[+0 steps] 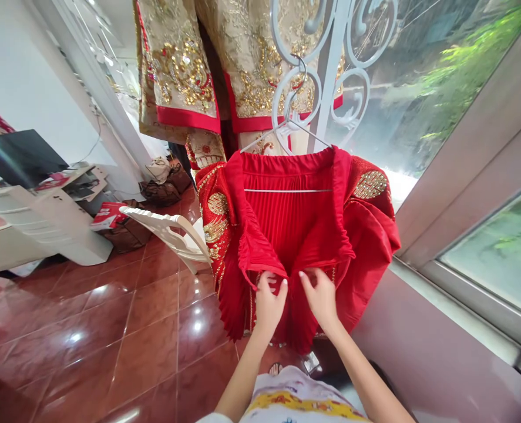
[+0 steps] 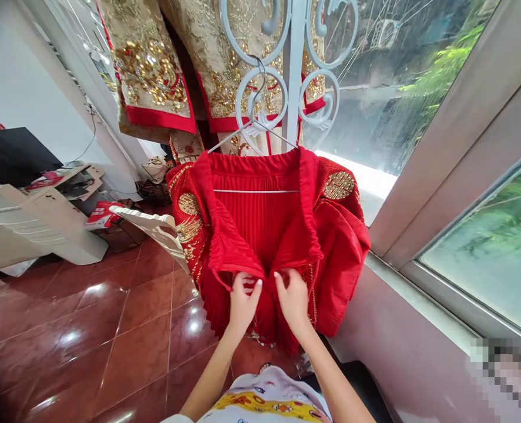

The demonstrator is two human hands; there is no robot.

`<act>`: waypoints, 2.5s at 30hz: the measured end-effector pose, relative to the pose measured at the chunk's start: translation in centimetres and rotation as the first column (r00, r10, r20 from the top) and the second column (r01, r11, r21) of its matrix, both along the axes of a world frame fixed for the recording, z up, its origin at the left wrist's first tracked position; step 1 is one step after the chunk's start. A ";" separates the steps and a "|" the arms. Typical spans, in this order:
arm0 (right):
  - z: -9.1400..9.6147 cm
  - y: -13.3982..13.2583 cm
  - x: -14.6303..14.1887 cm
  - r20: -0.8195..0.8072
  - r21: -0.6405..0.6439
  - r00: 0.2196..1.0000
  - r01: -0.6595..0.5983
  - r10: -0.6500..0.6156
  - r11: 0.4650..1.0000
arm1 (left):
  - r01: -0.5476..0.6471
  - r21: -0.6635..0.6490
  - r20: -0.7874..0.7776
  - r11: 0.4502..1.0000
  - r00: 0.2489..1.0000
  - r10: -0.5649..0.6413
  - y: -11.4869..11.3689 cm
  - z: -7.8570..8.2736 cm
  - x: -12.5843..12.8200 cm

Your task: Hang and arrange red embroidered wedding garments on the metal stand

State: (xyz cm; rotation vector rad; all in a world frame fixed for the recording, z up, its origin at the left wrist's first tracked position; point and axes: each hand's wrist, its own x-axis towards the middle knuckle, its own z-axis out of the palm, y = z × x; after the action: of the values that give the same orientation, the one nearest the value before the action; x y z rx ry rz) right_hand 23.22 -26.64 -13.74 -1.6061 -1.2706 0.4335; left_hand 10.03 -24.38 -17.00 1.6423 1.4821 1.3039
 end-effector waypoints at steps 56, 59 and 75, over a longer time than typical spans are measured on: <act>4.6 -1.2 -2.5 -0.740 0.029 0.614 -0.378 0.274 0.925 | 0.134 -0.044 0.417 0.990 0.903 -0.104 -3.5 5.5 -2.5; 4.3 -1.4 -2.9 -0.717 0.035 0.623 -0.416 0.313 0.909 | 0.059 0.113 0.233 0.992 0.969 -0.085 -3.0 6.4 -2.4; 3.7 -1.6 -2.8 -0.354 -0.028 0.845 -0.438 0.401 0.899 | 0.273 -0.154 0.607 0.949 0.785 -0.128 -1.1 8.1 -0.6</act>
State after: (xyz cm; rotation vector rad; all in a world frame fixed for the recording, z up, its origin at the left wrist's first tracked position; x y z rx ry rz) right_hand 20.43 -28.28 -10.08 -1.2555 -1.3406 1.0278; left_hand 9.46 -25.48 -8.90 1.0598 0.9960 1.2991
